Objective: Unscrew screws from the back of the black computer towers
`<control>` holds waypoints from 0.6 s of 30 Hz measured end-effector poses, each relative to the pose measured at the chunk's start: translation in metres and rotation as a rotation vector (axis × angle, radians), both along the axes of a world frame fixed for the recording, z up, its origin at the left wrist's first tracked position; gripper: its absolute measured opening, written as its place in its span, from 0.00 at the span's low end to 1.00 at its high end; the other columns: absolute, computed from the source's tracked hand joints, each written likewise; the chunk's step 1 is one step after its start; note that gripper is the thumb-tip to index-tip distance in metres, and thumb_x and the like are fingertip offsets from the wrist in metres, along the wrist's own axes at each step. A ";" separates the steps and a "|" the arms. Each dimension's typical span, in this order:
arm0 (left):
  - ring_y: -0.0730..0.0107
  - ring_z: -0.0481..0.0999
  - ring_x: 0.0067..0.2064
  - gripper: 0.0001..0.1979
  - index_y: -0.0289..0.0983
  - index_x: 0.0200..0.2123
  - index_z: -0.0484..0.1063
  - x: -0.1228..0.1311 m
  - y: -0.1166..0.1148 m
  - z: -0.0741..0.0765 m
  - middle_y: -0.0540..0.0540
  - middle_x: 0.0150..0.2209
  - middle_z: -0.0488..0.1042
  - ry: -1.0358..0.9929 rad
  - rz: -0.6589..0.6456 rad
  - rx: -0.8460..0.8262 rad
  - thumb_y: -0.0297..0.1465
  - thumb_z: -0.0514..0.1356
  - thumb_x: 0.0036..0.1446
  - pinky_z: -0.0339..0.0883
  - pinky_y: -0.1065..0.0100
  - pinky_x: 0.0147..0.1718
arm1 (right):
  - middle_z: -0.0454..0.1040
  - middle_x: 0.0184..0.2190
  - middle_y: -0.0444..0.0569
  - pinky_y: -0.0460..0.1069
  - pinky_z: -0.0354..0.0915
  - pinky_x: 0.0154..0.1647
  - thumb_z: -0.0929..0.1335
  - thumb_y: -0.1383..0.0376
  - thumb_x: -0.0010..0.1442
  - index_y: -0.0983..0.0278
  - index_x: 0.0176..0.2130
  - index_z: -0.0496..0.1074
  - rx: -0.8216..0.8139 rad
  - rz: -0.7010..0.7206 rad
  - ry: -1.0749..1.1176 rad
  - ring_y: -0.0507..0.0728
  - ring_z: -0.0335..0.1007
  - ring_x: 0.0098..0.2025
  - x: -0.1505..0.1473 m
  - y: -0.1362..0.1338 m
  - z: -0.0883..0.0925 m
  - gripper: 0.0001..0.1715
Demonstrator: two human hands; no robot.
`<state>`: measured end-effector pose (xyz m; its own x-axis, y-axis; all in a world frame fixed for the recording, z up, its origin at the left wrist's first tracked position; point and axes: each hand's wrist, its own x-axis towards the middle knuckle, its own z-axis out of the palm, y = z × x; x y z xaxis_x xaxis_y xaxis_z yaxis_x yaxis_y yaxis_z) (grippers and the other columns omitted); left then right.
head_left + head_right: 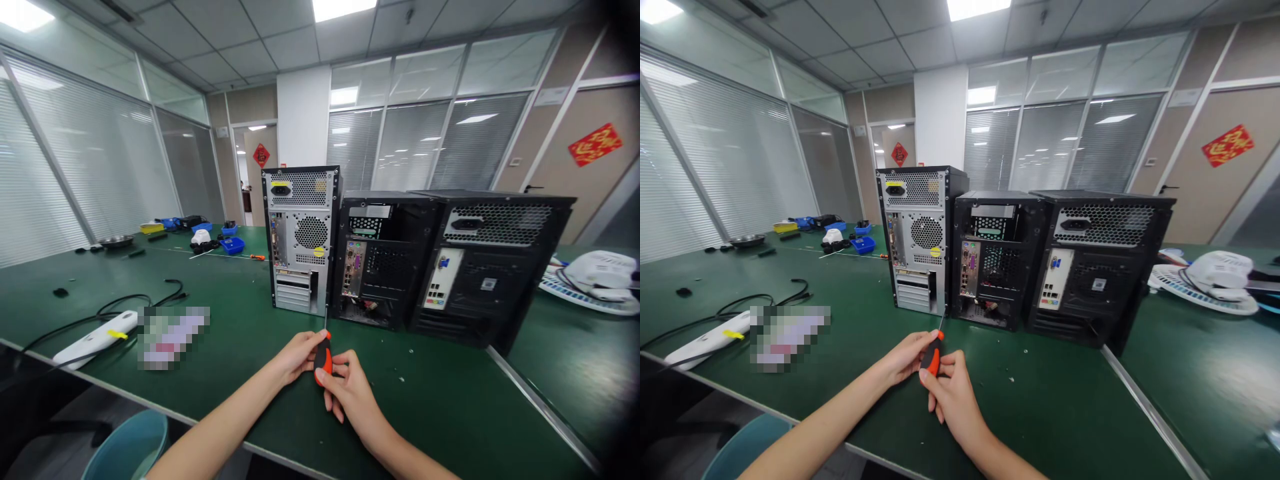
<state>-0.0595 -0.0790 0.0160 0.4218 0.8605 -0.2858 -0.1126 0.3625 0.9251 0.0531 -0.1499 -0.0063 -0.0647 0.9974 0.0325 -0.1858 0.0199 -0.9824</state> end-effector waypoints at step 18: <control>0.80 0.65 0.18 0.22 0.33 0.29 0.67 0.000 0.003 -0.001 0.52 0.20 0.67 0.025 -0.010 -0.039 0.48 0.59 0.47 0.55 0.77 0.16 | 0.70 0.24 0.41 0.43 0.63 0.15 0.73 0.58 0.46 0.62 0.33 0.56 -0.140 0.072 0.344 0.50 0.66 0.25 -0.002 -0.010 0.020 0.24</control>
